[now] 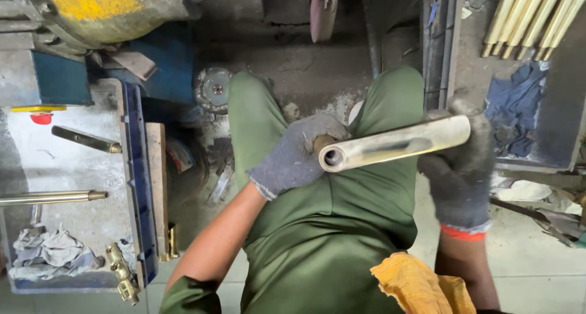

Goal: The person uses a motorized buffing wheel to polish various brass-colored metal fixtures, including straight bars and curved handle components. They hold each piece with gloved hands, rotating it against the wheel to achieve a uniform shine.

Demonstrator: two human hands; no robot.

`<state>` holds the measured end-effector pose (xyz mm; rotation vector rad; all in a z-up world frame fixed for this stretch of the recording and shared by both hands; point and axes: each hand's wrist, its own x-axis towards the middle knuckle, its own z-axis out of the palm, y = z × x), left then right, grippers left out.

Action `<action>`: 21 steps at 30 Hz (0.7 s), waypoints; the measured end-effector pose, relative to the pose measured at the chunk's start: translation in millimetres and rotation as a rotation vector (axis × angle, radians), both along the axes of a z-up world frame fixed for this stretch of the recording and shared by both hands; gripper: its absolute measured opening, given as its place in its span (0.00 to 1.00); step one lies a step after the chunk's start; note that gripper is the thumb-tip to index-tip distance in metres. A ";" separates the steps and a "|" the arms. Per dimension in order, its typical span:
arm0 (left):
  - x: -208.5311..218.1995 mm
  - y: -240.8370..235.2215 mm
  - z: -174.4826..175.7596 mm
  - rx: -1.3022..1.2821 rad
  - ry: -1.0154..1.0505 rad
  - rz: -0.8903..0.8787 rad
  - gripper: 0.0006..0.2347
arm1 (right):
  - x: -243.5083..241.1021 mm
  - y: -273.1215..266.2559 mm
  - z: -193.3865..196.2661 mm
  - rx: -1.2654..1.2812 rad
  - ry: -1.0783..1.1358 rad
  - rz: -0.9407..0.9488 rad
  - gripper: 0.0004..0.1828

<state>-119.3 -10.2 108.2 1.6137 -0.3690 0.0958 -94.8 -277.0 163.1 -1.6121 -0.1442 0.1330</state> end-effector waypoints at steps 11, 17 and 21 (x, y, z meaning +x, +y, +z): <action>63.0 11.9 -47.2 0.034 0.369 0.107 0.10 | 39.3 9.5 -34.7 -0.553 -0.442 0.141 0.15; 129.0 21.6 -112.4 0.261 0.645 0.157 0.10 | 117.0 53.9 -86.8 -0.974 -0.891 0.219 0.09; 144.9 15.1 -148.1 0.164 0.885 0.375 0.14 | 147.9 73.2 -108.3 -0.398 -0.024 0.152 0.12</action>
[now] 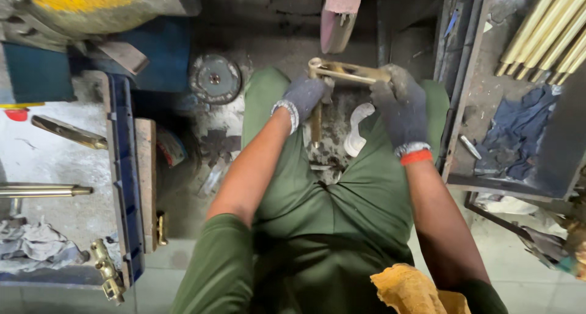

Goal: The person uses a motorized buffing wheel to polish various brass-colored metal fixtures, including straight bars and curved handle components. They hold each piece with gloved hands, rotating it against the wheel to achieve a uniform shine.

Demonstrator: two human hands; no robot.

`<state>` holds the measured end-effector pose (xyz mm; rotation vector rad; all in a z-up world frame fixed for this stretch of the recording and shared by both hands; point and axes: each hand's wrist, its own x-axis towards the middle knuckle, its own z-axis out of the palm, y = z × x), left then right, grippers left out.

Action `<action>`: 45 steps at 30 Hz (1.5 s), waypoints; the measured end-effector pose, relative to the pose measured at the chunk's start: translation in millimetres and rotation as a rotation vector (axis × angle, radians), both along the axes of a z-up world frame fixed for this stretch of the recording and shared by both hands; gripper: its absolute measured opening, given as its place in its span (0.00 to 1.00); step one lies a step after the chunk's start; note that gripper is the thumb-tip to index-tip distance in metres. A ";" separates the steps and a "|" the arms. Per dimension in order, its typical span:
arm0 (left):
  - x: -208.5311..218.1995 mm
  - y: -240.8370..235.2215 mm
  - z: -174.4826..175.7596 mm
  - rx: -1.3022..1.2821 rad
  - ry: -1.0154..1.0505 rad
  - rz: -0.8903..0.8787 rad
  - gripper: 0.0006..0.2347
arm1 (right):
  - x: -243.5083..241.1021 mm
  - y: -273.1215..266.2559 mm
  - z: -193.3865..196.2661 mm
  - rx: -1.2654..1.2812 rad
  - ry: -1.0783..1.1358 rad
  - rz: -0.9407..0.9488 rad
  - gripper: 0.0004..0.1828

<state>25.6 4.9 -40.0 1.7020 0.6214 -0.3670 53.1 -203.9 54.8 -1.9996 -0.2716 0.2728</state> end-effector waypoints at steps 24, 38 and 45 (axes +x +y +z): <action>37.8 -43.5 -108.4 -0.374 0.037 0.496 0.14 | 13.0 51.8 8.5 -0.330 -0.016 -0.061 0.10; 29.2 6.8 -72.5 -0.131 0.104 0.205 0.13 | 14.0 54.8 -19.2 -0.161 -0.003 0.002 0.09; -87.6 12.6 51.2 -0.141 -0.521 -0.028 0.06 | -85.1 -10.7 44.2 0.104 0.092 -0.021 0.16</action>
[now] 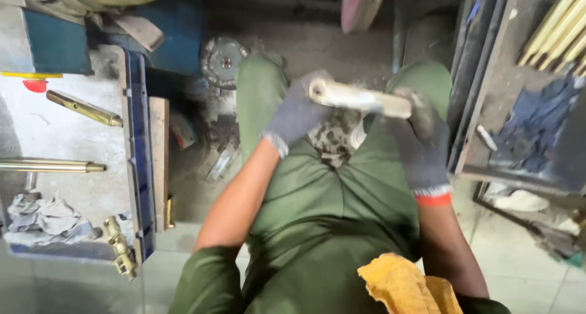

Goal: The person uses a motorized buffing wheel to polish various brass-colored metal fixtures, including straight bars and curved handle components. They hold each piece with gloved hands, rotating it against the wheel to achieve a uniform shine.

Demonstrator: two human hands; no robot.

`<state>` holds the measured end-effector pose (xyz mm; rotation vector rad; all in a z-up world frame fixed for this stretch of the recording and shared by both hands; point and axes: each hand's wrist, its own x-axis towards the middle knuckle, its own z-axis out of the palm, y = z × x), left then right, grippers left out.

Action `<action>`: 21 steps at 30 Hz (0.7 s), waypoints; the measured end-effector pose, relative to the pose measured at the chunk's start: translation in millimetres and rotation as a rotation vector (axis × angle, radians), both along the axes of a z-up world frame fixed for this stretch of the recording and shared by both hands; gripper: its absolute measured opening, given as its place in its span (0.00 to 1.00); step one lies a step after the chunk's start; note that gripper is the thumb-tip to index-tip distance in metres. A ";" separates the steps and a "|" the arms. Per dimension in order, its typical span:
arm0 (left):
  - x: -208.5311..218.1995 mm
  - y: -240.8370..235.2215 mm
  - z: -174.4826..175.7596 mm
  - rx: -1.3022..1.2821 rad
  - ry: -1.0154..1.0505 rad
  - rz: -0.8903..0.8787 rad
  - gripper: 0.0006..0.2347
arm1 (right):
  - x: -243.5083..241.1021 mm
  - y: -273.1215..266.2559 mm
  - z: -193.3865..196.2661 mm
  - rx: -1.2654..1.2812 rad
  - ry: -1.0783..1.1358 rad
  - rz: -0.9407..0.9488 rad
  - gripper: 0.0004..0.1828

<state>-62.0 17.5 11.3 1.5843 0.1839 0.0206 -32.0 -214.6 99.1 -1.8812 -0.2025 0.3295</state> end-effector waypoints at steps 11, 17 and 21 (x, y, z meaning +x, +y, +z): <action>-81.1 -32.7 76.2 0.245 -0.333 0.024 0.12 | -73.3 -51.1 30.6 0.214 -0.005 -0.036 0.24; -83.6 -36.2 75.7 0.285 -0.345 0.000 0.13 | -73.5 -55.1 36.2 -0.028 -0.274 0.002 0.17; -83.6 -37.8 78.0 0.293 -0.352 -0.008 0.14 | -75.2 -57.4 40.6 -0.067 -0.306 -0.001 0.19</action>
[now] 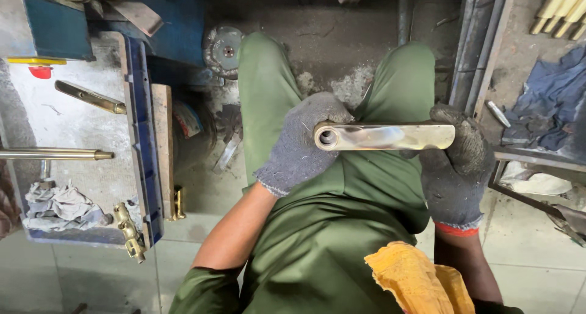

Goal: The person uses a motorized buffing wheel to polish various brass-colored metal fixtures, including straight bars and curved handle components. They hold each piece with gloved hands, rotating it against the wheel to achieve a uniform shine.

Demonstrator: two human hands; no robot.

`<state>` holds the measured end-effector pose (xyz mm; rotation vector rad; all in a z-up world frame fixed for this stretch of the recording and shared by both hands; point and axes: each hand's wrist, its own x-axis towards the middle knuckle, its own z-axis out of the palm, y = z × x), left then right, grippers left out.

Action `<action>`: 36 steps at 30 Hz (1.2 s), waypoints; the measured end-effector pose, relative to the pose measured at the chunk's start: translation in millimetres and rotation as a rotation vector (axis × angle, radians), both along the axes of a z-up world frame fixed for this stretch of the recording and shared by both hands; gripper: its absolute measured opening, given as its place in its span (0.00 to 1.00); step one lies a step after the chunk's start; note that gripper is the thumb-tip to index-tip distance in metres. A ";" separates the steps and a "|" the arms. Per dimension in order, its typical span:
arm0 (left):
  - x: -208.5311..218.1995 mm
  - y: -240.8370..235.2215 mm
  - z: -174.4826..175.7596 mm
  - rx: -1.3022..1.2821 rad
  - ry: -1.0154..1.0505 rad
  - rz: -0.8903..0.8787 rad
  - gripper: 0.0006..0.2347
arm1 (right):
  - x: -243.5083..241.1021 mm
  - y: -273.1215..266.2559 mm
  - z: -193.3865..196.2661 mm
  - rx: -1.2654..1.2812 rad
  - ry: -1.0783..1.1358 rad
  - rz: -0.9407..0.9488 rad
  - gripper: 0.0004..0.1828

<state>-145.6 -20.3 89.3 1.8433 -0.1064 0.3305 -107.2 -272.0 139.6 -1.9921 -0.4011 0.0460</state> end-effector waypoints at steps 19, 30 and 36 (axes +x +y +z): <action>0.1 -0.5 32.0 -0.053 -0.135 -0.049 0.09 | -16.2 -16.2 6.1 0.163 0.116 -0.060 0.12; 87.6 28.6 -63.3 -0.083 0.235 0.021 0.07 | 78.5 48.0 -45.0 0.112 0.065 0.075 0.15; 159.1 53.4 -141.7 -0.080 0.307 0.088 0.10 | 141.4 78.4 -109.7 0.337 0.537 0.003 0.18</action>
